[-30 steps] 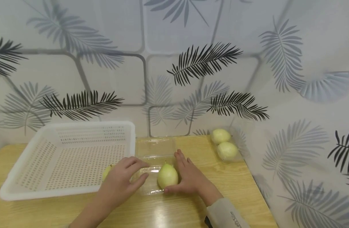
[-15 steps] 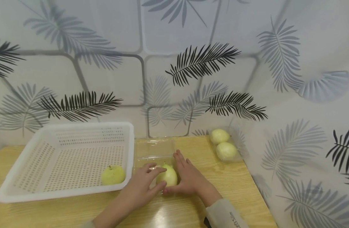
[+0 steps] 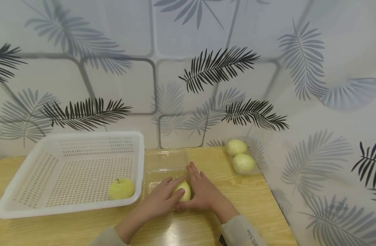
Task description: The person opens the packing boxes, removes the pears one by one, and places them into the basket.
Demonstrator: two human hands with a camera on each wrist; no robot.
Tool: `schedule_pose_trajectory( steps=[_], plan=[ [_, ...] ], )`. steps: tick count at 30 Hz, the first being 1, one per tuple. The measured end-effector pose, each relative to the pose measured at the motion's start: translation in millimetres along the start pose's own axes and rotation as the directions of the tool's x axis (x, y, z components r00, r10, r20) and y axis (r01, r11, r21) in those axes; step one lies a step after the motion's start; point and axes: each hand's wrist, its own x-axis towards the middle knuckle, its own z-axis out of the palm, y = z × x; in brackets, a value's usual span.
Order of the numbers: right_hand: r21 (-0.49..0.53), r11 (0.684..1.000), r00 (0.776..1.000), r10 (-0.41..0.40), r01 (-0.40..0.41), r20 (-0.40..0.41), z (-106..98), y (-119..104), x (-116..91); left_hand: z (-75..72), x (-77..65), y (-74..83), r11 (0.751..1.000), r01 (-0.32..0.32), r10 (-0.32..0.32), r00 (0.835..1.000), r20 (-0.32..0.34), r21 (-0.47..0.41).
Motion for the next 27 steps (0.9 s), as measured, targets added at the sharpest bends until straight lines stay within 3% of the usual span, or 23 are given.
schedule_pose_trajectory(
  steps=[6,14,27],
  plan=[
    [-0.007,1.000,1.000,-0.014,0.014,-0.003,1,0,-1,4.4,4.8,-1.1,1.000,0.025,-0.025,0.999,0.027,0.002],
    [-0.007,1.000,0.999,-0.027,0.027,-0.020,2,1,1,7.9,11.1,-6.3,0.999,0.021,-0.021,1.000,0.010,0.030],
    [0.006,1.000,1.000,-0.004,0.004,0.000,2,3,0,6.6,12.6,-6.7,0.996,0.032,-0.033,0.999,-0.005,-0.082]
  ],
)
